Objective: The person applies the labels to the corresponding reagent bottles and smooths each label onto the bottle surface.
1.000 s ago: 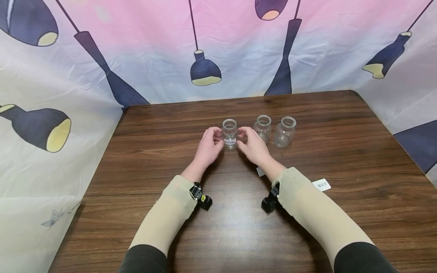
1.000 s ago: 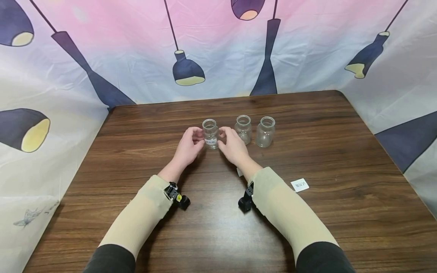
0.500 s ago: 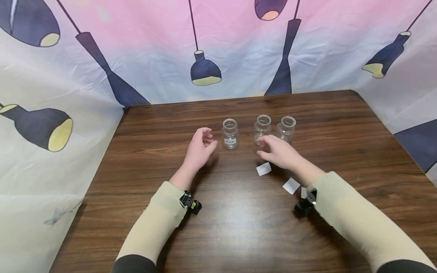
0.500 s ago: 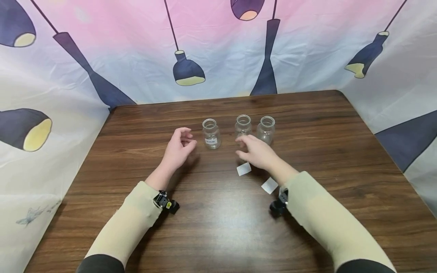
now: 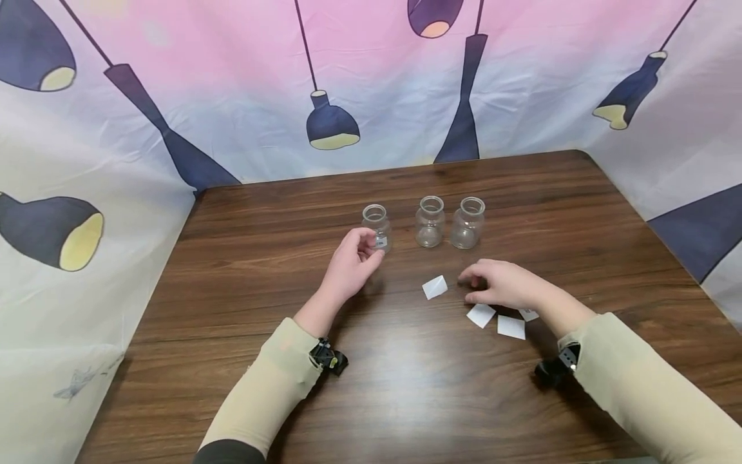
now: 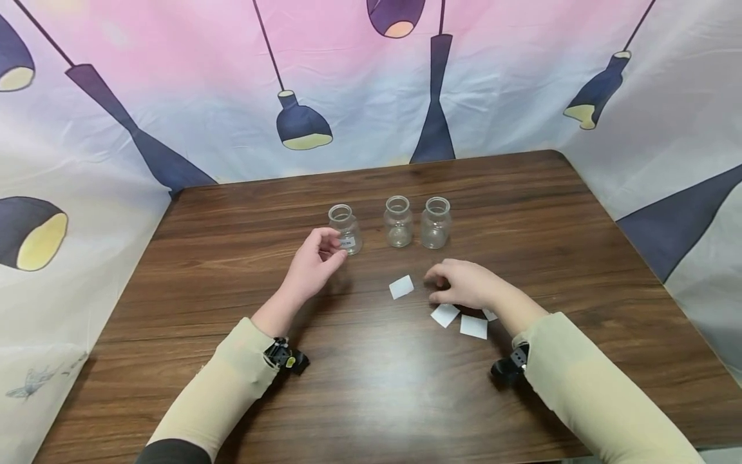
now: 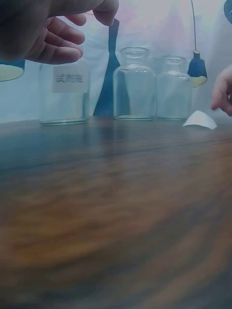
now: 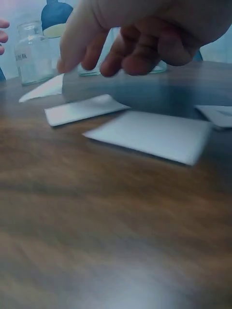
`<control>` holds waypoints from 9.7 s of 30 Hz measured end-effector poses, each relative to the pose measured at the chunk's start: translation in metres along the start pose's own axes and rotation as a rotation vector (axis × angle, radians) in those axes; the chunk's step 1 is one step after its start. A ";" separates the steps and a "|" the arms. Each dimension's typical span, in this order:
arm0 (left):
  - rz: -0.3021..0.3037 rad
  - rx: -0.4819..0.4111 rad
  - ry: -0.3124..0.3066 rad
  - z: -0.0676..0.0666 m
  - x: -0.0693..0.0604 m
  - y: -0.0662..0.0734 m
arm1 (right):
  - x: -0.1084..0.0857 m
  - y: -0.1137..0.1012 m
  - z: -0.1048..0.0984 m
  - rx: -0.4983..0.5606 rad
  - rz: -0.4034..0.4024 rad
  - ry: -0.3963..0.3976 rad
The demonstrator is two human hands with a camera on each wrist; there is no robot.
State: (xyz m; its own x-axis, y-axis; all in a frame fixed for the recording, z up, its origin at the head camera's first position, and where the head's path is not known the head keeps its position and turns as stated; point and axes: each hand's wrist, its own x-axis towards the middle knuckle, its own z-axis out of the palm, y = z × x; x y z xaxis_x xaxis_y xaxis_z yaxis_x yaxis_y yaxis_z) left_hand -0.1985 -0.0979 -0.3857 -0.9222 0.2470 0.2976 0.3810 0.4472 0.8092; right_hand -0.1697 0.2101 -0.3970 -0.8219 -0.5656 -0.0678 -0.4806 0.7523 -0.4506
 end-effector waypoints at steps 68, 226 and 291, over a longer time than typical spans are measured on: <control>-0.034 -0.212 -0.022 0.052 -0.001 0.014 | 0.043 -0.042 0.013 0.896 0.050 0.384; -0.032 -0.311 -0.033 0.053 -0.006 0.005 | 0.044 -0.047 0.028 0.922 0.094 0.514; -0.179 -0.178 -0.230 0.039 -0.010 -0.019 | 0.038 -0.033 0.021 0.936 0.143 0.529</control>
State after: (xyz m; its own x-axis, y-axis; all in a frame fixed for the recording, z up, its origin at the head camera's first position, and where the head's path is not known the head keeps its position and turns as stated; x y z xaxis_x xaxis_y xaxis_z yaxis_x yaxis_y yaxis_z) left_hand -0.1935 -0.0755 -0.4235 -0.9263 0.3750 0.0372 0.1783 0.3493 0.9199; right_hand -0.1789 0.1563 -0.4035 -0.9872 -0.1070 0.1179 -0.1303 0.1168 -0.9846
